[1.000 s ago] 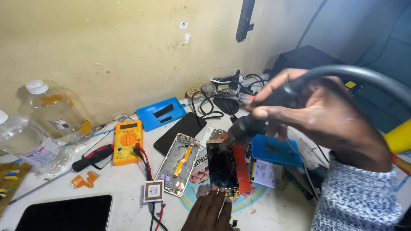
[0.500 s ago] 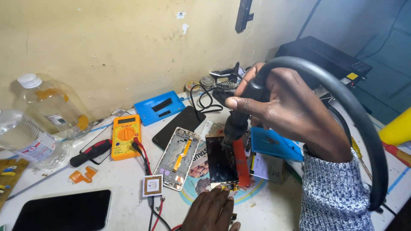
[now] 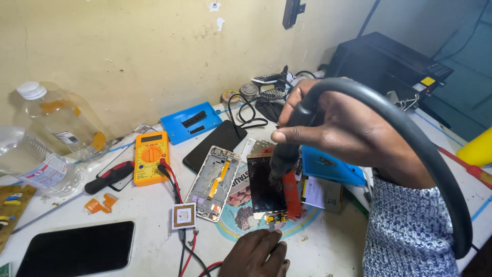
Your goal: Applying heat to a smartphone frame to soften adhesive and prying the screen off for repair.
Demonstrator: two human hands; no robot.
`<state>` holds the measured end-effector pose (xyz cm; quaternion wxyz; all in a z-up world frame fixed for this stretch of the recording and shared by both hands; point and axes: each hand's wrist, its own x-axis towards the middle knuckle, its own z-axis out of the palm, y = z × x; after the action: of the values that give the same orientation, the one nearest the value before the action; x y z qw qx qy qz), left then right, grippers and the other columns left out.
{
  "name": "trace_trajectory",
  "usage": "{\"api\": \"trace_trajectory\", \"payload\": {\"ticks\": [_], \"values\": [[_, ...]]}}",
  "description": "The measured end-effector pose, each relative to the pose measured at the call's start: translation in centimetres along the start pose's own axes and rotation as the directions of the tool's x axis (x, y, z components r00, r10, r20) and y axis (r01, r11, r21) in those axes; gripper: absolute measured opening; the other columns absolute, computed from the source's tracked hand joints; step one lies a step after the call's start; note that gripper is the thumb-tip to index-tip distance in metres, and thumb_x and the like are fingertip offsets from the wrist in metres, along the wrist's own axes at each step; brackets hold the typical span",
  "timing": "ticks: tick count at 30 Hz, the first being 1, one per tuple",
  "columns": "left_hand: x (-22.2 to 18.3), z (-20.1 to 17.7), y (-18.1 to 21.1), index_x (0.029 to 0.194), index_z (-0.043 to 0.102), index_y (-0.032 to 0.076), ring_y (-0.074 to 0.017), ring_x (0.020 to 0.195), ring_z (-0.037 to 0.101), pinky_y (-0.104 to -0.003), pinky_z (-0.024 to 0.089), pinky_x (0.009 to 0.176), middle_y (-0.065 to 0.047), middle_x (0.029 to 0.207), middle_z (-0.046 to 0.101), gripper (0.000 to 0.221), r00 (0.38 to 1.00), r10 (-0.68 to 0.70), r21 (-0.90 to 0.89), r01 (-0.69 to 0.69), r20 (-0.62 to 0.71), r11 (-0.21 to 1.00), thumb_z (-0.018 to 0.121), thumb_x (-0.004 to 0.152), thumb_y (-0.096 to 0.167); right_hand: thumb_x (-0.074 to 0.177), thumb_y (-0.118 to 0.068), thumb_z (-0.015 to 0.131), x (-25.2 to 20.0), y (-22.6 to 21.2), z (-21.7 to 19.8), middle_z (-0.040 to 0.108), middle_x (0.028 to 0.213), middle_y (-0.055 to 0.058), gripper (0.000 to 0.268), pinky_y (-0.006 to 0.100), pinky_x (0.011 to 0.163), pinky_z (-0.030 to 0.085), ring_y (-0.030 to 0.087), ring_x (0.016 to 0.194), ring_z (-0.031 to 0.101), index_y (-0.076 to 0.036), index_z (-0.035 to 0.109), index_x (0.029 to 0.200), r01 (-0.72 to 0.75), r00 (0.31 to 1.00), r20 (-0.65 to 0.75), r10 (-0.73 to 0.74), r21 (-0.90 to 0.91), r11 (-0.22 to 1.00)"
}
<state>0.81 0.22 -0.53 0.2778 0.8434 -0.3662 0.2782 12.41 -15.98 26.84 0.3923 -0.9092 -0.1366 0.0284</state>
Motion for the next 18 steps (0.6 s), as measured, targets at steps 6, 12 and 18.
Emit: {"api": "trace_trajectory", "payload": {"ticks": [6, 12, 18], "values": [[-0.2, 0.2, -0.2, 0.107, 0.074, 0.003, -0.0334, 0.103, 0.064, -0.044, 0.055, 0.078, -0.016, 0.116, 0.070, 0.027, 1.000, 0.027, -0.012, -0.027, -0.002, 1.000, 0.077, 0.089, 0.022, 0.088, -0.008, 0.078, 0.7, 1.1, 0.8, 0.076, 0.082, 0.009, 0.014, 0.030, 0.071, 0.068, 0.019, 0.078, 0.079, -0.008, 0.066, 0.095, 0.071, 0.997, 0.022, -0.077, 0.210, 0.975], [-0.1, 0.3, -0.3, 0.105, 0.072, 0.002, -0.0343, 0.099, 0.064, -0.044, 0.055, 0.075, -0.016, 0.115, 0.069, 0.026, 0.998, 0.043, -0.010, -0.043, -0.038, 0.999, 0.078, 0.087, 0.019, 0.083, -0.011, 0.086, 0.4, 0.9, 0.6, 0.074, 0.079, 0.007, 0.014, 0.031, 0.057, 0.057, 0.019, 0.065, 0.068, -0.006, 0.074, 0.090, -0.049, 0.994, 0.102, 0.036, 0.123, 0.991], [-0.1, 0.2, -0.2, 0.108, 0.072, 0.001, -0.0361, 0.100, 0.063, -0.046, 0.053, 0.077, -0.019, 0.117, 0.070, 0.025, 0.999, 0.048, -0.042, -0.049, -0.017, 0.998, 0.072, 0.094, 0.020, 0.075, -0.005, 0.091, -0.1, -0.4, 0.7, 0.079, 0.070, 0.014, 0.015, 0.036, 0.059, 0.067, 0.026, 0.065, 0.080, -0.001, 0.079, 0.082, -0.118, 0.981, 0.177, 0.081, 0.209, 0.971]]}}
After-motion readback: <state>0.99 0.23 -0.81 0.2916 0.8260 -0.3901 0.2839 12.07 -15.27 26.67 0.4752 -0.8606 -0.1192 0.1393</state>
